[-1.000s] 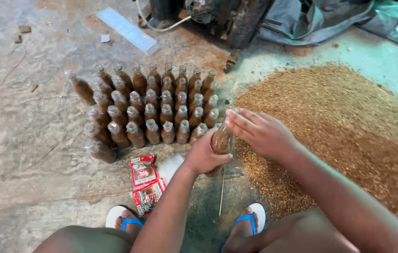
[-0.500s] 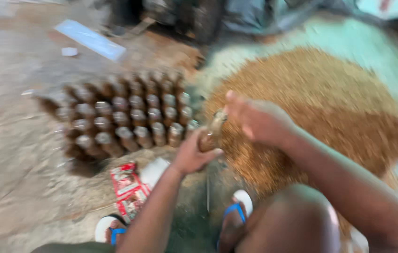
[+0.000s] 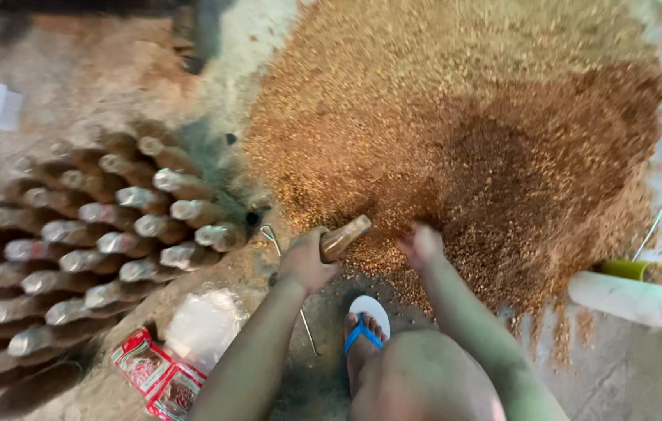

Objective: The person fills plastic bottles with grain from a pile on the floor, then places a white cotton-like material into the bottle neck and secures it with a rubber band. The filled bottles are arranged in rows on the floor.

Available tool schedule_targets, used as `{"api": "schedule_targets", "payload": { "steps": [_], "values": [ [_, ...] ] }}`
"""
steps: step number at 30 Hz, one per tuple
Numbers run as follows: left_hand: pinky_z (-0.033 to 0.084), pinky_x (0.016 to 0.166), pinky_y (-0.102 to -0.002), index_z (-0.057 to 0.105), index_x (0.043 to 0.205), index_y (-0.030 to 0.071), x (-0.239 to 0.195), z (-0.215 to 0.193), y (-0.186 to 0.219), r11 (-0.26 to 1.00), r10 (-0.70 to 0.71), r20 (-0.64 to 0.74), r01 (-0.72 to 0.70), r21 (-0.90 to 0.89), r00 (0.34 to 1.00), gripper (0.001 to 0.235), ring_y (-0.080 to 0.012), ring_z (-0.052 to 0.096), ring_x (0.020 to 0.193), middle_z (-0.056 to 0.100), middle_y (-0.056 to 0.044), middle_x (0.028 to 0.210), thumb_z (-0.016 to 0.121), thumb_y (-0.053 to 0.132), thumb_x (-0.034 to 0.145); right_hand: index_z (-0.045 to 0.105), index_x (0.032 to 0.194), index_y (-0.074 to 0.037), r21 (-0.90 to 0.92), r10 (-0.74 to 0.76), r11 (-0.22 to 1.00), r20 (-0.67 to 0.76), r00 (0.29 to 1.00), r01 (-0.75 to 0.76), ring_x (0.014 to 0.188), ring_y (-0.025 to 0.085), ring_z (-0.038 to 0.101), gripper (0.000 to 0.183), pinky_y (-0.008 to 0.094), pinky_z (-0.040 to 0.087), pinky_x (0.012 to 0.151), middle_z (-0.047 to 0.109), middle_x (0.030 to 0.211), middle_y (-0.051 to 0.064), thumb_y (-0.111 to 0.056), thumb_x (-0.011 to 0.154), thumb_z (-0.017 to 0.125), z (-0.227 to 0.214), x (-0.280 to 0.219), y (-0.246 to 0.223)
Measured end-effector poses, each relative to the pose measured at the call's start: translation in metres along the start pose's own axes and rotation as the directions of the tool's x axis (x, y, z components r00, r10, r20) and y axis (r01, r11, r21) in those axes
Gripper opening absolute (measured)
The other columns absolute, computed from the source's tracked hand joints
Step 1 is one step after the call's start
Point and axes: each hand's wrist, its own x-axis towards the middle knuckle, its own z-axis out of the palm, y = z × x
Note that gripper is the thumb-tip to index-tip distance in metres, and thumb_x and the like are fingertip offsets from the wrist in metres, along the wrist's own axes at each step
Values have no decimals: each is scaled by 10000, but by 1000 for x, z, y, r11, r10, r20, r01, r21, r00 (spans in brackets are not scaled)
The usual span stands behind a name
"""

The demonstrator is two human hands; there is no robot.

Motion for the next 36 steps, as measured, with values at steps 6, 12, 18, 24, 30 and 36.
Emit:
{"api": "schedule_targets", "payload": {
  "steps": [6, 12, 18, 24, 30, 36],
  "values": [
    [454, 1140, -481, 473, 1431, 300, 46, 11, 27, 986, 35, 95, -49, 157, 995, 679, -282, 566, 1353, 643, -46, 1358, 666, 500, 812, 204, 1568, 91, 369, -64, 923, -136, 989, 111, 1493, 506, 289, 830, 704, 330, 1144, 132, 1621, 328, -87, 958, 738, 50, -49, -54],
    [428, 1134, -546, 399, 1497, 251, 73, 7, 47, 948, 96, 124, -129, 291, 988, 721, -337, 516, 1372, 592, -97, 1400, 668, 409, 847, 291, 1637, -92, 410, -74, 911, 39, 996, 52, 1522, 338, 153, 824, 600, 16, 1234, 66, 1653, 155, -109, 959, 759, 30, -67, -77],
    [434, 1100, -553, 410, 1488, 248, 73, 0, 67, 906, 167, 101, -193, 376, 981, 708, -336, 521, 1338, 585, -91, 1357, 682, 427, 859, 507, 1493, 34, 345, -386, 888, 199, 901, 305, 1086, 302, 686, 829, 499, 566, 1001, 640, 1305, 222, 223, 695, 383, 30, -131, -106],
    [429, 1080, -563, 400, 1494, 257, 76, 9, 70, 889, 196, 67, -206, 410, 978, 728, -325, 520, 1326, 585, -80, 1331, 696, 429, 851, 691, 1365, -93, -253, -624, 740, 89, 777, 623, 778, 88, 608, 684, 270, 533, 612, 717, 1262, 130, 102, 752, 459, 24, -139, -104],
    [392, 1116, -579, 403, 1489, 239, 66, 4, 78, 907, 206, 66, -216, 362, 976, 704, -336, 501, 1354, 573, -103, 1357, 712, 378, 872, 819, 1041, -79, -362, -712, 639, 57, 700, 679, 1020, 172, 722, 375, 322, 578, 882, 782, 1058, 87, 35, 737, 629, 24, -125, -92],
    [380, 1127, -581, 376, 1484, 264, 68, 4, 79, 889, 202, 64, -211, 407, 977, 709, -306, 489, 1364, 558, -71, 1365, 700, 418, 873, 763, 1116, 25, -459, -706, 441, 353, 614, 771, 1342, 405, 555, 479, 500, 429, 1151, 632, 1419, 188, 137, 727, 507, 18, -135, -96]
  ]
}}
